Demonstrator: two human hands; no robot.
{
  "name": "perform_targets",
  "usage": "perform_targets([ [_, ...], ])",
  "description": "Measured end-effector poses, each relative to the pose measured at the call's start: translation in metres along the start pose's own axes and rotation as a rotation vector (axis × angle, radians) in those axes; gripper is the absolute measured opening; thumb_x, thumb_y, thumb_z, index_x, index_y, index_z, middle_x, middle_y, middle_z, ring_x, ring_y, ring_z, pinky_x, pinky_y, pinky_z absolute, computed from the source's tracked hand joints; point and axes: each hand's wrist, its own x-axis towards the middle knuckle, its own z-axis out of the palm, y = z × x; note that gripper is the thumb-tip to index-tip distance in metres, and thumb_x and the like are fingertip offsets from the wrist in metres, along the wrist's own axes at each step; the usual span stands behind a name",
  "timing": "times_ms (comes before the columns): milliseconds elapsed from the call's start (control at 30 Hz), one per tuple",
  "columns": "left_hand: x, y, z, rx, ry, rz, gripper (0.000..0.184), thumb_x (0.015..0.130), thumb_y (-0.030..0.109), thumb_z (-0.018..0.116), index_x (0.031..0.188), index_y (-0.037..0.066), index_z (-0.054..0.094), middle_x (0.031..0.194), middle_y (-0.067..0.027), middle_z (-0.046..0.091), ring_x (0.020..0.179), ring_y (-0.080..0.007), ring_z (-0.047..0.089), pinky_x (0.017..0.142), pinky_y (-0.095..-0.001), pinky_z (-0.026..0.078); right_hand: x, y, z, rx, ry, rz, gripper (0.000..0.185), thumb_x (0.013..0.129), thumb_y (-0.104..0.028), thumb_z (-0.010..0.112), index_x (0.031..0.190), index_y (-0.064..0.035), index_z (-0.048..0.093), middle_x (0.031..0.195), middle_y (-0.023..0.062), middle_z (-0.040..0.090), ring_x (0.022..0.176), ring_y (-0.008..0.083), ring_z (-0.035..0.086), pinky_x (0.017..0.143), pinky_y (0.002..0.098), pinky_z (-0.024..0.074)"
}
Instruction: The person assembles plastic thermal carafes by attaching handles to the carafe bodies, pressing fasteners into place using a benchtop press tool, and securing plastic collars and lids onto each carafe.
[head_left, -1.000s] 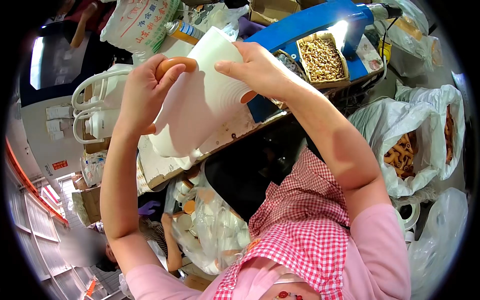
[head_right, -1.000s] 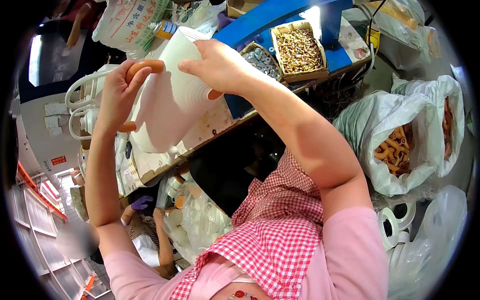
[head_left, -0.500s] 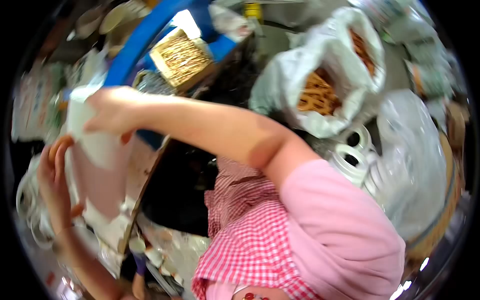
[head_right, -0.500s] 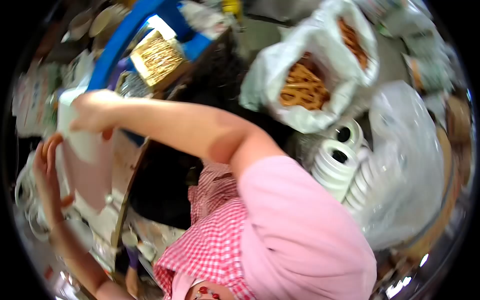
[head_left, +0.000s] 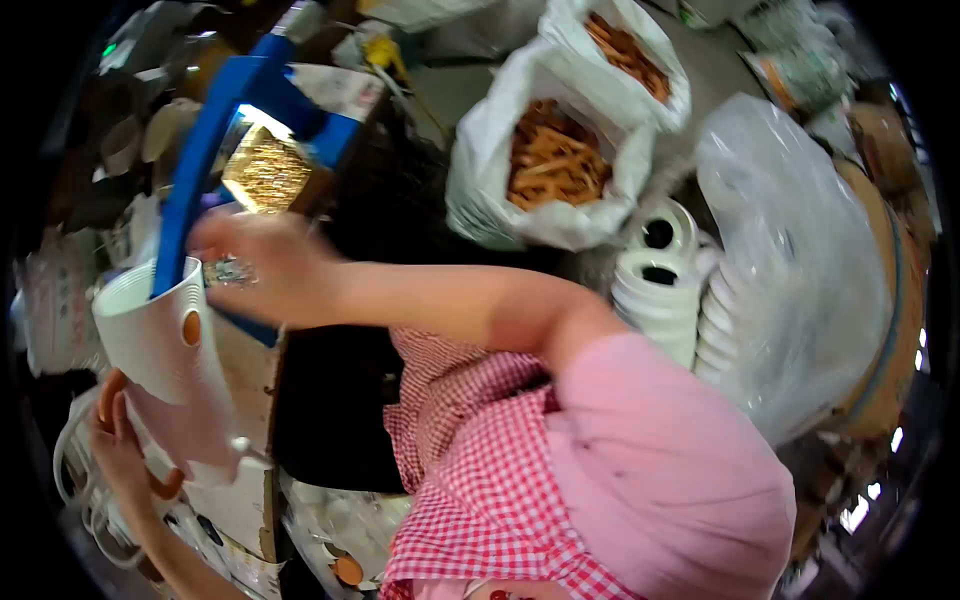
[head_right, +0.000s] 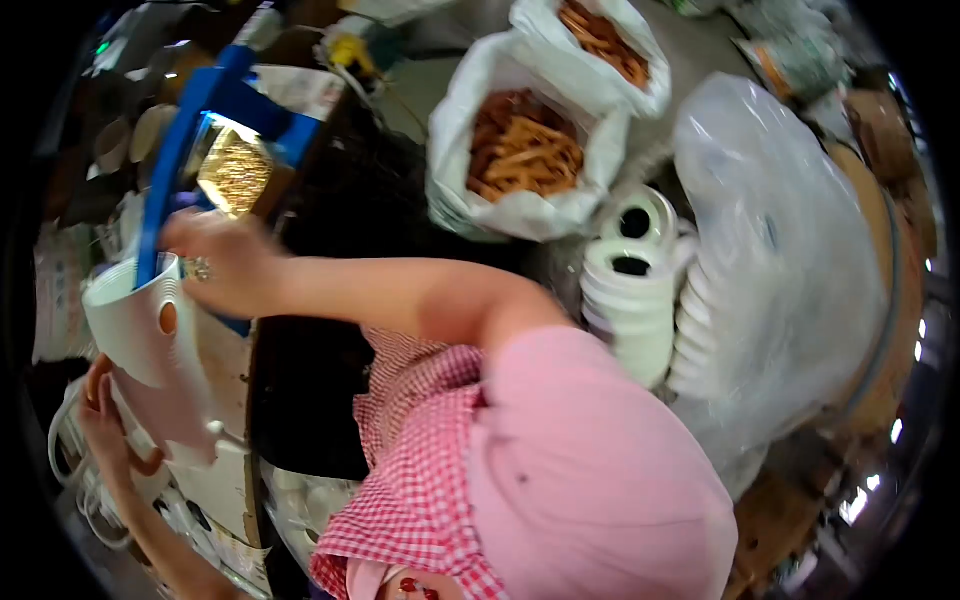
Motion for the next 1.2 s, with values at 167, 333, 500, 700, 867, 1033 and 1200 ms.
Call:
perform_targets([
  [167, -0.125, 0.045, -0.011, -0.174, -0.001, -0.414, 0.027, 0.092, 0.02, 0.066, 0.114, 0.007, 0.074, 0.071, 0.0067, 0.056, 0.057, -0.0038, 0.041, 0.049, -0.026, 0.036, -0.1, -0.039, -0.216, -0.881, -0.507, 0.341, 0.05, 0.081, -0.009, 0.074, 0.129, -0.0054, 0.059, 0.12, 0.0214, 0.063, 0.112, 0.0422, 0.06, 0.095, 0.0452, 0.0503],
  [333, -0.216, 0.083, 0.021, -0.666, -0.003, -0.517, 0.025, 0.09, 0.016, 0.073, 0.113, 0.006, 0.074, 0.083, 0.0008, 0.068, 0.073, -0.0062, 0.06, 0.067, -0.0248, 0.051, -0.217, -0.12, -0.31, -1.436, -1.092, 0.743, 0.044, 0.091, -0.018, 0.065, 0.128, 0.0041, 0.054, 0.135, 0.0305, 0.056, 0.098, 0.041, 0.065, 0.083, 0.0487, 0.0524],
  [500, -0.22, 0.102, 0.108, -0.861, -0.036, -0.443, 0.026, 0.09, 0.02, 0.076, 0.109, 0.003, 0.069, 0.083, 0.0016, 0.064, 0.074, -0.004, 0.056, 0.065, -0.0241, 0.049, -0.231, -0.11, -0.304, -1.379, -0.63, 0.814, 0.034, 0.091, -0.028, 0.059, 0.106, 0.0011, 0.067, 0.096, 0.0263, 0.068, 0.092, 0.0405, 0.067, 0.078, 0.0492, 0.0542],
  [700, -0.229, 0.096, 0.138, -0.57, 0.128, -0.079, 0.028, 0.092, 0.013, 0.07, 0.117, 0.004, 0.062, 0.09, -0.0003, 0.061, 0.077, -0.0094, 0.058, 0.067, -0.0255, 0.049, -0.125, -0.136, -0.3, -1.743, -0.622, 0.836, 0.049, 0.075, -0.023, 0.077, 0.118, -0.0037, 0.06, 0.11, 0.0224, 0.06, 0.101, 0.0387, 0.062, 0.087, 0.0466, 0.0508],
  [867, -0.249, 0.071, 0.151, -0.667, 0.211, -0.221, 0.04, 0.092, 0.003, 0.061, 0.13, 0.005, 0.049, 0.09, -0.0053, 0.062, 0.075, -0.0136, 0.065, 0.065, -0.029, 0.056, -0.12, -0.04, -0.274, -0.219, 0.292, 0.51, 0.038, 0.09, -0.016, 0.062, 0.123, -0.0026, 0.05, 0.113, 0.0111, 0.057, 0.107, 0.0207, 0.058, 0.096, 0.0372, 0.0472],
  [1033, -0.266, 0.077, 0.141, -1.046, 0.327, -0.537, 0.032, 0.099, 0.01, 0.057, 0.129, 0.005, 0.048, 0.088, -0.006, 0.067, 0.077, -0.0137, 0.072, 0.049, -0.0242, 0.05, -0.248, 0.159, -0.248, -0.69, -0.156, 0.882, 0.042, 0.1, -0.015, 0.054, 0.138, 0.0022, 0.051, 0.137, 0.0246, 0.055, 0.128, 0.0391, 0.051, 0.107, 0.0461, 0.0401],
  [1200, -0.28, 0.074, 0.155, -1.073, 0.433, -0.521, 0.029, 0.099, 0.008, 0.056, 0.126, 0.004, 0.047, 0.081, -0.0055, 0.065, 0.072, -0.0139, 0.071, 0.052, -0.0233, 0.05, -0.191, 0.014, -0.162, -0.88, -0.828, -0.025, 0.063, 0.077, -0.018, 0.078, 0.134, -0.0027, 0.057, 0.119, 0.0212, 0.06, 0.11, 0.0399, 0.055, 0.095, 0.0496, 0.0442],
])
